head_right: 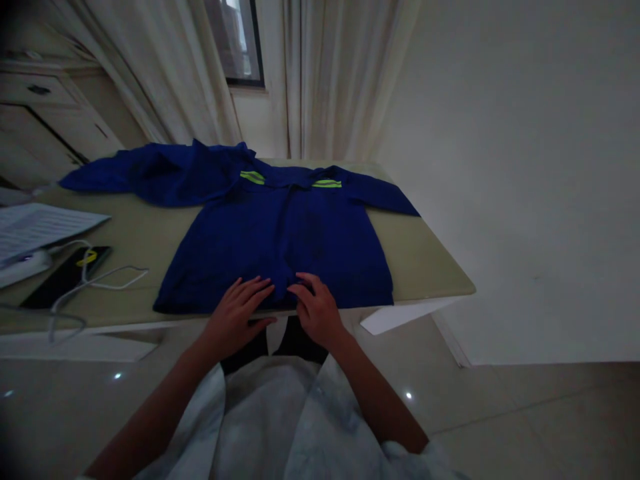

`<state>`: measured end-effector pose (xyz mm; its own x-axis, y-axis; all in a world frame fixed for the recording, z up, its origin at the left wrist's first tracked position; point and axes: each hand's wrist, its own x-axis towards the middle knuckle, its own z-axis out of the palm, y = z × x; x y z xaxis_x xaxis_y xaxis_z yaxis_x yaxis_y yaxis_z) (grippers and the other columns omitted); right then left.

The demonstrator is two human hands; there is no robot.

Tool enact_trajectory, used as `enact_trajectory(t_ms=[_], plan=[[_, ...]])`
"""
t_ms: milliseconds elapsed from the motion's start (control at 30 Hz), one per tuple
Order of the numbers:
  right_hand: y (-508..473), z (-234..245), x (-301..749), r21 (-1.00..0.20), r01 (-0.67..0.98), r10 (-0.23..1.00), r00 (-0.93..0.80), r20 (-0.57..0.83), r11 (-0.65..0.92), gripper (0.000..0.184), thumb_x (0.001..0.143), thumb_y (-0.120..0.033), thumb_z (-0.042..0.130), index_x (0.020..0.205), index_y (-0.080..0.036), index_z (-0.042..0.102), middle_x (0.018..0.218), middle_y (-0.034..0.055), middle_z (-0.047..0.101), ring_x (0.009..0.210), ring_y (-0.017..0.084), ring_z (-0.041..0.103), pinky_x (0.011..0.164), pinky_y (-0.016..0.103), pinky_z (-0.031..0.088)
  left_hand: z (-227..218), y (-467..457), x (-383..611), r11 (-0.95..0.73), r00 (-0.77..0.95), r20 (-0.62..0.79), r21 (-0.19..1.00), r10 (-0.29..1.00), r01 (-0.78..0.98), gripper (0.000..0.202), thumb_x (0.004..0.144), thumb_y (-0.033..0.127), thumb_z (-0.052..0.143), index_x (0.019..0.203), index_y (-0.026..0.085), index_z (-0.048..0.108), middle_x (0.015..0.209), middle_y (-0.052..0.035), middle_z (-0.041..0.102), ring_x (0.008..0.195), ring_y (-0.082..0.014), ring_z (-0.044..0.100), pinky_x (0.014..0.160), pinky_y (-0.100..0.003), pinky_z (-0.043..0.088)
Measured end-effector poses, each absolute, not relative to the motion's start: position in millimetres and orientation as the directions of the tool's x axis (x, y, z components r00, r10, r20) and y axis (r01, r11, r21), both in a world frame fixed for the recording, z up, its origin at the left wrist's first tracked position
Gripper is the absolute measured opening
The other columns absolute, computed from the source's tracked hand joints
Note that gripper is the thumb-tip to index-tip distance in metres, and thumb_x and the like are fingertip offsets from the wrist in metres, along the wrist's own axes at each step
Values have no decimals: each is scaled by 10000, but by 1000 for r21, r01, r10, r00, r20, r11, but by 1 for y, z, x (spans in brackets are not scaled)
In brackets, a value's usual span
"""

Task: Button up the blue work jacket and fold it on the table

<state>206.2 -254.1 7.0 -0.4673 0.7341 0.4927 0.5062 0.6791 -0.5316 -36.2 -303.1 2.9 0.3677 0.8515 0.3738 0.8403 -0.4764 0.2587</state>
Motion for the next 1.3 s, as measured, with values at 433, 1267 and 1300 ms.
enact_trajectory(t_ms=[433,1267,1300], plan=[[-271,6,196,-454,533,698,-495,518,714,456,960,-111,553,1367,-294,647,1237,61,741,1187,271,607,1036,474,447,8,-289,-21,-432,284,482,228,829,873,282,1040,194,509,1218,228,725,1068,-91,785,945,-229,715,884,-390,549],[-267,2,196,-612,521,745,-70,664,595,129,969,-239,713,1070,-317,732,934,47,779,863,264,686,776,453,575,0,-268,-14,-657,291,678,373,675,655,202,1044,157,566,1179,227,699,1169,-70,764,949,-183,697,850,-346,568],[-267,2,197,-599,525,738,-84,670,604,154,970,-226,712,1087,-325,730,941,41,785,858,261,683,776,452,575,-1,-269,-14,-651,300,669,365,680,665,230,1047,142,552,1208,228,691,1166,-69,763,946,-181,697,855,-346,565]])
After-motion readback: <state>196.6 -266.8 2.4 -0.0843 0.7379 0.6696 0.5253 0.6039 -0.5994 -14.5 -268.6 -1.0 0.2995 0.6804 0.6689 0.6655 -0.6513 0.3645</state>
